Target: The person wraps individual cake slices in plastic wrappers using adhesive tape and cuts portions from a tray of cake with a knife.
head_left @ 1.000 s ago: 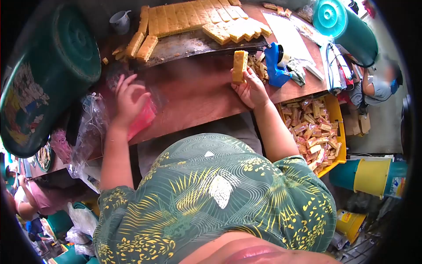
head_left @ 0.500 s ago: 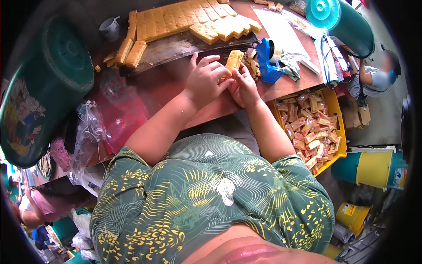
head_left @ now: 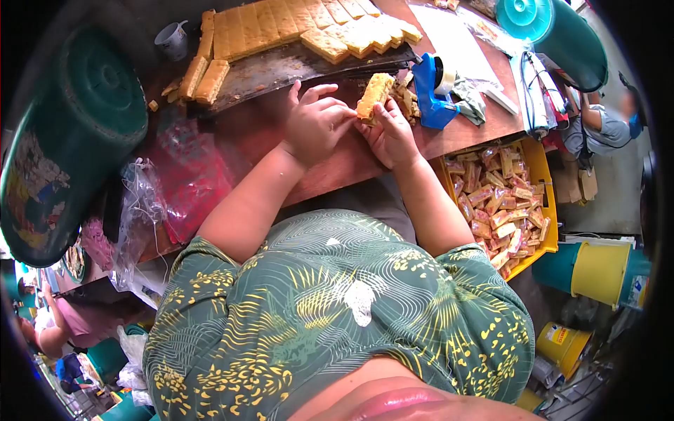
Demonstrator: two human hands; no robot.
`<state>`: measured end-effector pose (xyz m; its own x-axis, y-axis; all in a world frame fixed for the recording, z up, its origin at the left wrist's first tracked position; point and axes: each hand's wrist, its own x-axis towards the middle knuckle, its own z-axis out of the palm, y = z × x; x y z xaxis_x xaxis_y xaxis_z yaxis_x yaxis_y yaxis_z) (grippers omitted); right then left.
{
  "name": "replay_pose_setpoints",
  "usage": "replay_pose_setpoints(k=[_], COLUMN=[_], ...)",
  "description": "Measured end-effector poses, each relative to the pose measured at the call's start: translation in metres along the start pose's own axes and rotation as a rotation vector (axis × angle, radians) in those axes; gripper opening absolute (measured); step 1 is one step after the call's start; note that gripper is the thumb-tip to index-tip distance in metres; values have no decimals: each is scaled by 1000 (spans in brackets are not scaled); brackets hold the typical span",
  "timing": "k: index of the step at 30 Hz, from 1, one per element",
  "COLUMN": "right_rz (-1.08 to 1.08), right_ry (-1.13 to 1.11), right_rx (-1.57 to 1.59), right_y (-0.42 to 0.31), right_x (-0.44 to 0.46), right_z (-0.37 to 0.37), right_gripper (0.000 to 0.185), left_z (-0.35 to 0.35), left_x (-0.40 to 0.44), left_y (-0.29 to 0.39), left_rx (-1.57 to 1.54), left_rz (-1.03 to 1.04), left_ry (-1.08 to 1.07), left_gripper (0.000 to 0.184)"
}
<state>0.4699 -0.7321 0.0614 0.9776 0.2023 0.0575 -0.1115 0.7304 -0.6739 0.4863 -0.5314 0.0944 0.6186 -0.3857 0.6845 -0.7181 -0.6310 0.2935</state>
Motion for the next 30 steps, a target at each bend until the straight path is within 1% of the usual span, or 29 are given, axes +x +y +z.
replay_pose_setpoints(k=[7,10,13,14,15,17,19,21,23,24,27,28,29,30], right_rz=[1,5,3,2,2,1,0,-3,-5,-1,18,30,41,57], right_ry=[-13,-13,-30,-25,-21,-34,-64,-65,-53,-54,-41,-30,-21,-10], right_rx=[7,1,-5,-5,-6,-20,-42,-35,-37,-33,-17,-12,-7,16], right_y=[1,-1,0,1,1,1,0,-2,-2,-2,0,-1,-2,-4], right_x=[0,0,2,2,2,2,2,2,3,4,5,5,6,6], right_z=[1,3,7,7,6,4,3,5,2,0,-2,-2,-1,1], right_gripper=[44,45,46,46,46,46,45,40,37,36,34,34,33,37], left_z=[-1,-7,-18,-20,-22,-21,2,9,-13,-16,-8,-12,-15,-18], left_x=[0,9,44,58,72,99,111,112,112,104,67,51,39,27], left_y=[-1,-3,7,11,16,23,23,21,28,25,1,-3,-3,-3], left_rx=[7,-24,-97,-126,-138,-119,69,75,-22,-77,-72,-66,-63,-60], left_rz=[-18,-70,-29,10,26,65,239,205,83,14,14,-33,-46,-59], left_ry=[-17,5,48,48,44,-93,162,98,-158,-203,48,39,12,-14], left_gripper=[7,8,11,16,15,12,12,14,15,17,17,11,10,9])
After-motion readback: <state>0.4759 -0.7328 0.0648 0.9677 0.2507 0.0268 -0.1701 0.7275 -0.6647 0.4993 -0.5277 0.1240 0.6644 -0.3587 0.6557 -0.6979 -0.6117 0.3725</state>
